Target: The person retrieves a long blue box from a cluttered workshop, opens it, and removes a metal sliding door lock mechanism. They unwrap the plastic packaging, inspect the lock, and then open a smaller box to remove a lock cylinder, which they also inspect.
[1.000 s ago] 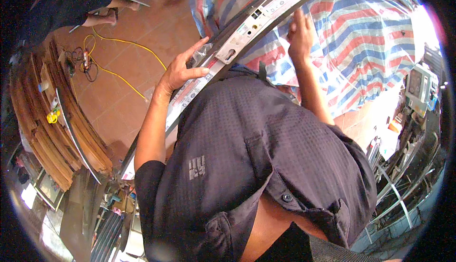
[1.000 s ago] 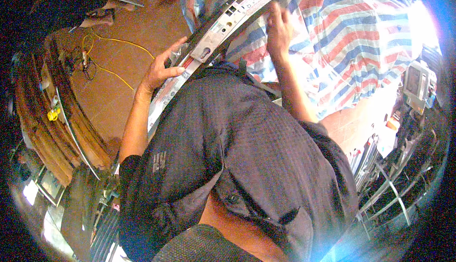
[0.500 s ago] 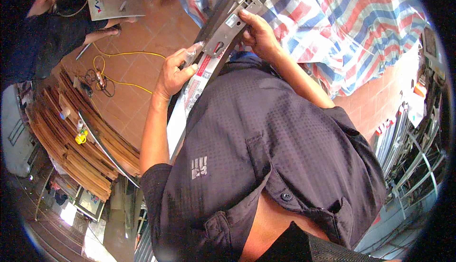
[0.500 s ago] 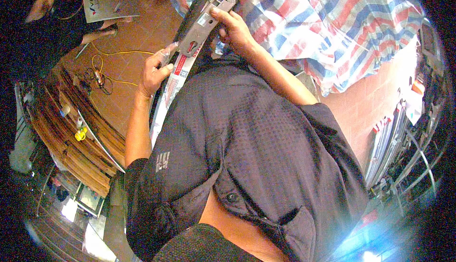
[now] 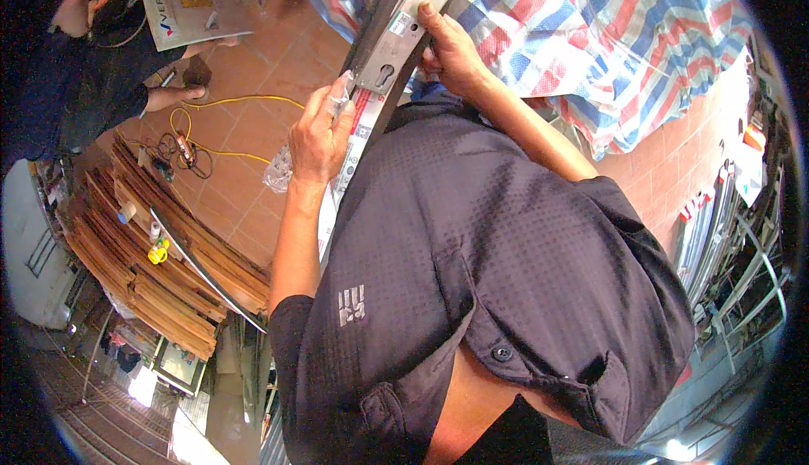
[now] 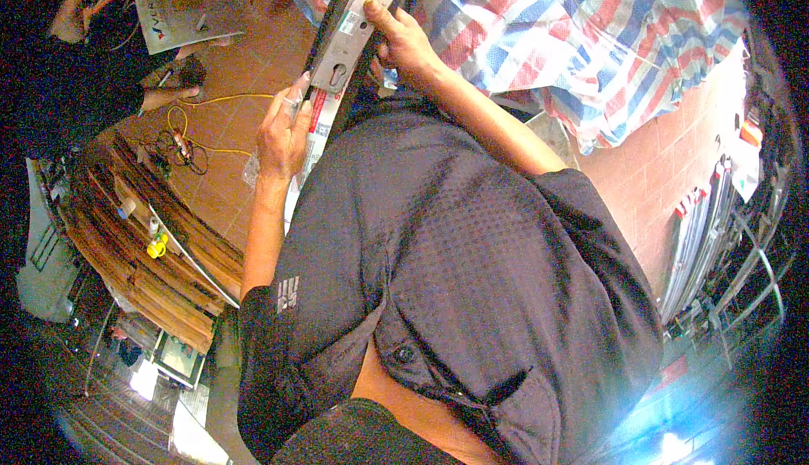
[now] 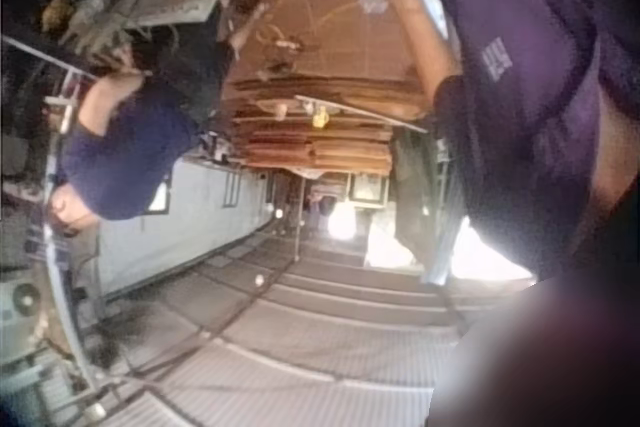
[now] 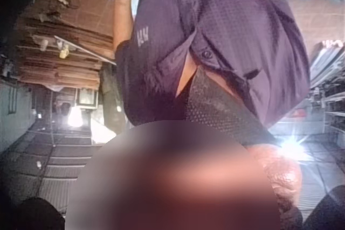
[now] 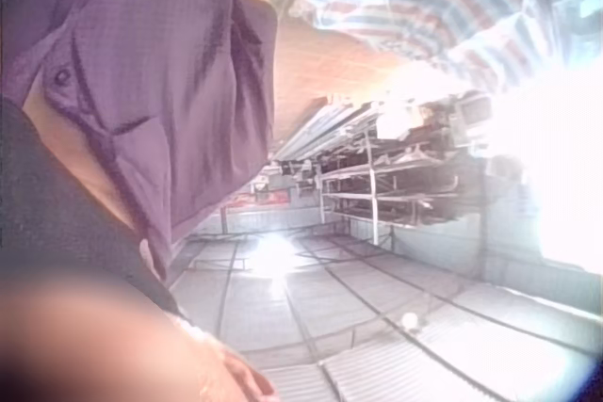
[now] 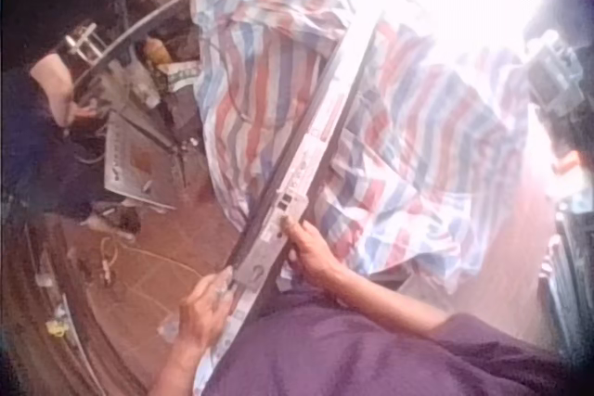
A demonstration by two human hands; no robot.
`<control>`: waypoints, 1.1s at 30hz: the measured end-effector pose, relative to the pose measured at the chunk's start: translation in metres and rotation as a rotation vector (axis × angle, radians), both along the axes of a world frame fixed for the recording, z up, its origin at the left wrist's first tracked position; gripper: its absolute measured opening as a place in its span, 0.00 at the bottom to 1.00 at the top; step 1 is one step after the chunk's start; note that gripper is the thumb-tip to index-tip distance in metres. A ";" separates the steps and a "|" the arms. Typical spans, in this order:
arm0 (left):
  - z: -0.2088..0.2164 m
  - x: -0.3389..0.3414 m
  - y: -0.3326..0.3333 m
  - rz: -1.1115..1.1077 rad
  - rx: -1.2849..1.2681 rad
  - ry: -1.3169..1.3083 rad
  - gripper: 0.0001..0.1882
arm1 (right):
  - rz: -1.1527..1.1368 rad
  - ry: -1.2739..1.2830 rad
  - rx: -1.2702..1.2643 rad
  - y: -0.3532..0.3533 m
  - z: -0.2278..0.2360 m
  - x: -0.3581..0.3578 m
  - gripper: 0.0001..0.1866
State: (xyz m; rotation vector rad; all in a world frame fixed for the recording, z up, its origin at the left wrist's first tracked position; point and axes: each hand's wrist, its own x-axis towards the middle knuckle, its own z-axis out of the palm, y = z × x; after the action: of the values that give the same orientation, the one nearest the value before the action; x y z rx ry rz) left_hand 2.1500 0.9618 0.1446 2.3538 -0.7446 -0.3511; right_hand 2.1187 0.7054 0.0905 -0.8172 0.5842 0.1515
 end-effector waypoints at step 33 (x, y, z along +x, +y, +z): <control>-0.006 -0.003 -0.003 0.033 0.137 0.155 0.31 | 0.058 0.055 -0.238 -0.006 -0.010 0.002 0.25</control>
State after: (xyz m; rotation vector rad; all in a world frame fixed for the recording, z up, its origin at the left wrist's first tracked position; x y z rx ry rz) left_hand 2.1472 0.9589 0.1382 2.4302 -0.6250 -0.5791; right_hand 2.1206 0.6989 0.0808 -1.0639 0.6382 0.1591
